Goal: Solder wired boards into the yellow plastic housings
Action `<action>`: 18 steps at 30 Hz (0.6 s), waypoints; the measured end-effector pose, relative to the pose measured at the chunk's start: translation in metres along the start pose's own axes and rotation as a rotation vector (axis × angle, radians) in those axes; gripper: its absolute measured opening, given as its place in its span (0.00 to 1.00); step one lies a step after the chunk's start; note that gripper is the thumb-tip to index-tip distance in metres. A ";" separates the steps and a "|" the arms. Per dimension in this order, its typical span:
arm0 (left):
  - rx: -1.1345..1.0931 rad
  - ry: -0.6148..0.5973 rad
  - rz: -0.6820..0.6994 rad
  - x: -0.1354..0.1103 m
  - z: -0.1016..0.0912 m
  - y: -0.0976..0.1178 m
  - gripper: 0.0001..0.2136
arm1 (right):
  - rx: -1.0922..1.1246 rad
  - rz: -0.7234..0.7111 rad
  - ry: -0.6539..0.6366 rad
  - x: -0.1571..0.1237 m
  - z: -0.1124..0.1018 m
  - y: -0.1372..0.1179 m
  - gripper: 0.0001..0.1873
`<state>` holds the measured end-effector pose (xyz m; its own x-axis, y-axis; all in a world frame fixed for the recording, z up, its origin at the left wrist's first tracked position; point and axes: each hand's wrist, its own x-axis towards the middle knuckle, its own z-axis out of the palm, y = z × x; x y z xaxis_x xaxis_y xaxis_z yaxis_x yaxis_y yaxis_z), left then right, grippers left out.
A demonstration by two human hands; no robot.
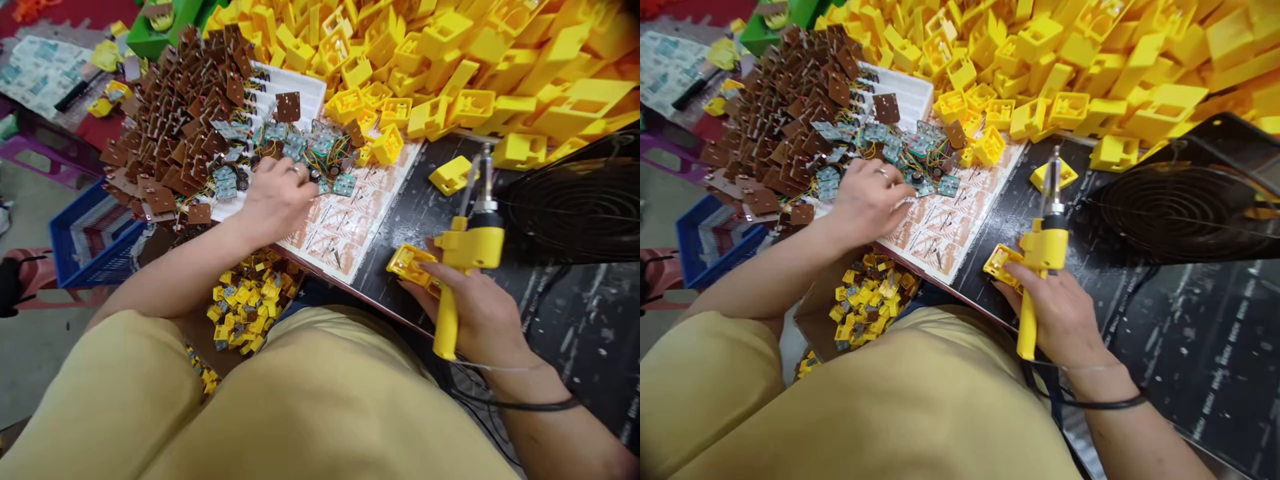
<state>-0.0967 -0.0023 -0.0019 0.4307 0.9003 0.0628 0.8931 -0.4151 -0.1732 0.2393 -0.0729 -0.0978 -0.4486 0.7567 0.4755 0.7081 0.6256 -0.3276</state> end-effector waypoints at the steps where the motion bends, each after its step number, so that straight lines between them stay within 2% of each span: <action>1: 0.038 0.008 0.017 0.010 0.012 0.005 0.11 | -0.007 -0.043 0.012 0.006 0.001 -0.002 0.15; 4: 0.047 -0.014 0.084 0.032 0.032 0.007 0.11 | -0.023 -0.118 0.041 0.014 0.001 -0.004 0.17; 6: -0.018 -0.010 0.084 0.039 0.031 -0.004 0.12 | -0.026 -0.128 0.060 0.015 -0.001 -0.004 0.19; 8: -0.188 0.057 0.035 0.043 0.020 -0.021 0.12 | -0.020 -0.127 0.080 0.013 -0.004 -0.003 0.23; 10: -0.456 0.190 -0.059 0.047 0.002 -0.034 0.14 | -0.016 -0.117 0.098 0.013 -0.005 -0.003 0.27; 12: -0.710 0.316 -0.134 0.053 -0.015 -0.038 0.16 | -0.021 -0.106 0.113 0.014 -0.004 -0.003 0.30; 15: -0.989 0.370 -0.119 0.067 -0.032 -0.022 0.19 | -0.022 -0.109 0.121 0.017 -0.001 -0.004 0.30; 18: -1.145 0.318 -0.042 0.076 -0.025 0.005 0.17 | -0.010 -0.106 0.133 0.018 0.000 -0.005 0.27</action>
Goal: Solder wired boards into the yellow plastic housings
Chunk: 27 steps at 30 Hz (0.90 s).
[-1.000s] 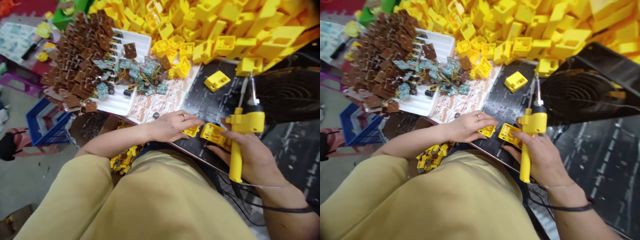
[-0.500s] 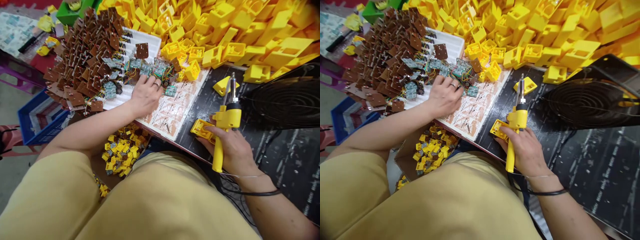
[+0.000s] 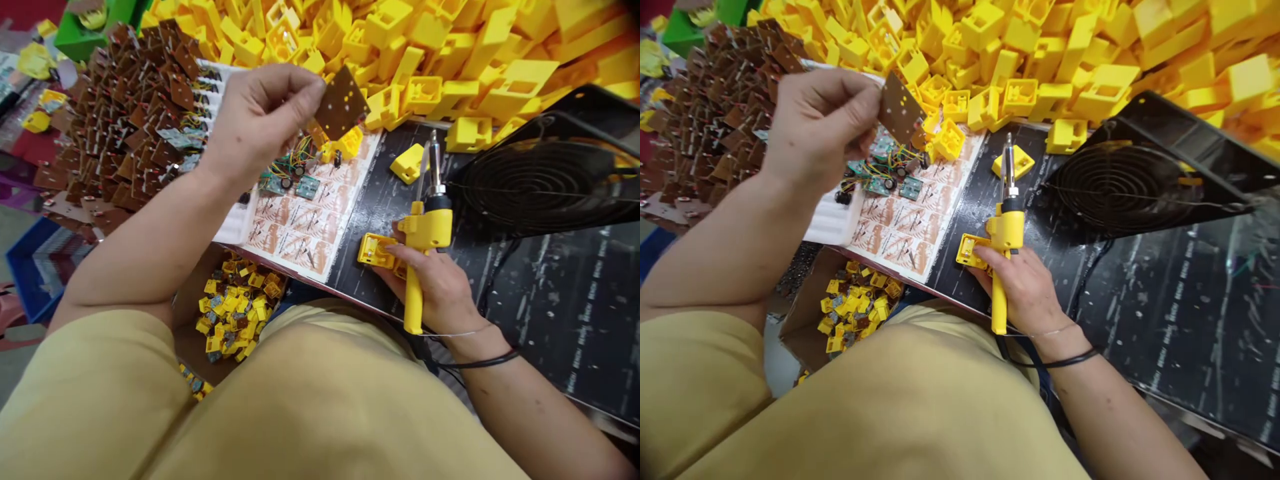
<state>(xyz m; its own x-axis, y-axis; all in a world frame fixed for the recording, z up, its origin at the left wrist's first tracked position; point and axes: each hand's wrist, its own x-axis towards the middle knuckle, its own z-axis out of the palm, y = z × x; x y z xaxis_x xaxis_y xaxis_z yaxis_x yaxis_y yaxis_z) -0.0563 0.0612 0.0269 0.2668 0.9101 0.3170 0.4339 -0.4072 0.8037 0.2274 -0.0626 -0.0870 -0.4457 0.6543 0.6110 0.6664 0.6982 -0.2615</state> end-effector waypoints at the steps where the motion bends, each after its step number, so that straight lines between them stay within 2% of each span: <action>1: 0.010 -0.027 0.013 -0.004 0.009 -0.003 0.18 | 0.001 0.008 0.008 -0.001 -0.001 0.000 0.26; 3: 0.119 -0.119 0.070 -0.018 0.022 -0.015 0.20 | 0.004 0.030 0.022 -0.003 -0.003 0.000 0.27; 5: 0.271 -0.298 0.196 -0.038 0.023 -0.030 0.19 | 0.010 0.039 0.017 -0.005 -0.006 0.000 0.26; 8: 0.443 -0.650 0.362 -0.068 0.008 -0.047 0.17 | 0.027 0.017 -0.008 -0.007 -0.007 -0.001 0.23; 9: 0.462 -0.714 0.397 -0.077 0.002 -0.049 0.16 | 0.033 0.012 -0.016 -0.006 -0.006 -0.001 0.21; 10: 0.475 -0.724 0.421 -0.084 -0.003 -0.049 0.16 | 0.037 0.009 -0.021 -0.006 -0.006 -0.001 0.20; 12: 0.525 -0.596 0.413 -0.093 -0.010 -0.043 0.16 | 0.046 0.010 -0.027 -0.004 -0.005 -0.002 0.19; 13: 0.570 -0.510 0.349 -0.095 -0.010 -0.038 0.17 | 0.052 0.009 -0.026 -0.004 -0.005 -0.002 0.19; 15: 0.677 -0.417 0.119 -0.094 -0.005 -0.026 0.18 | 0.059 0.009 -0.022 -0.003 -0.007 -0.001 0.22; 17: 0.789 -0.450 -0.117 -0.089 0.006 -0.014 0.22 | 0.053 0.018 -0.021 -0.004 -0.009 -0.001 0.25; 19: 0.889 -0.507 -0.240 -0.085 0.019 -0.005 0.28 | 0.046 0.031 -0.020 -0.005 -0.011 -0.001 0.28; 22: 0.946 -0.531 -0.268 -0.087 0.039 0.002 0.31 | 0.057 0.049 -0.043 -0.006 -0.012 -0.002 0.30; 27: 0.787 -0.490 -0.300 -0.101 0.050 0.003 0.17 | 0.070 0.045 -0.048 -0.007 -0.007 -0.003 0.30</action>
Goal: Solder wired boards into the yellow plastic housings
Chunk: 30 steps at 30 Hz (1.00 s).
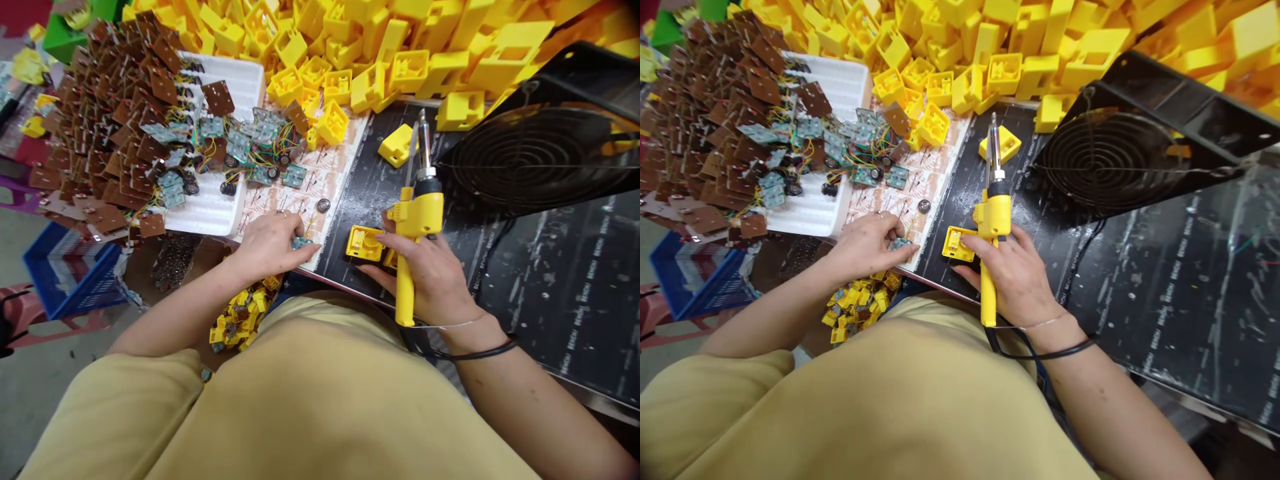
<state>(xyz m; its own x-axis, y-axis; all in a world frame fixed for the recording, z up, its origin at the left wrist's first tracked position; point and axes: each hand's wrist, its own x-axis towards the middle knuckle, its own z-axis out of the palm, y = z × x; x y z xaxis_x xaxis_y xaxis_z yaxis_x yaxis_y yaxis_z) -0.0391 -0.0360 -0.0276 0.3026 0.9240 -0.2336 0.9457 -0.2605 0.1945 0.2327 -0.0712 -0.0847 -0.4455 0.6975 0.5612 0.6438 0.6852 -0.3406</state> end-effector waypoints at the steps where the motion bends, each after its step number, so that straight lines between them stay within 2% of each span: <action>1: -0.064 0.015 -0.013 -0.001 0.001 -0.001 0.15 | -0.001 -0.005 0.004 0.000 0.001 0.000 0.30; 7: -0.392 0.186 0.038 0.002 0.005 -0.018 0.10 | -0.003 -0.009 0.019 0.000 0.003 0.000 0.31; 11: -0.517 0.181 0.098 0.009 0.011 -0.021 0.21 | -0.009 -0.005 0.033 0.001 0.008 0.001 0.29; 16: -0.461 0.175 0.270 0.012 0.013 -0.011 0.14 | -0.034 -0.013 0.040 0.003 0.006 -0.004 0.27; 20: -0.276 0.203 0.335 0.012 0.017 -0.005 0.14 | -0.029 0.014 0.095 0.003 -0.014 -0.015 0.29; 24: -0.274 0.190 0.363 0.010 0.018 -0.003 0.12 | -0.007 0.066 0.085 0.003 -0.028 -0.016 0.26; 30: -0.403 0.208 0.379 0.010 0.015 0.002 0.08 | 0.012 -0.019 -0.057 0.012 -0.007 -0.005 0.23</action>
<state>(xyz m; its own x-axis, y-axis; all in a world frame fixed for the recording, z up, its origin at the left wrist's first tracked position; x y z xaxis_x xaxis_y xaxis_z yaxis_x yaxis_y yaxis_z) -0.0320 -0.0312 -0.0442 0.5427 0.8331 0.1066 0.6436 -0.4940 0.5845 0.2286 -0.0680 -0.0705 -0.4923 0.6948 0.5243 0.6275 0.7007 -0.3395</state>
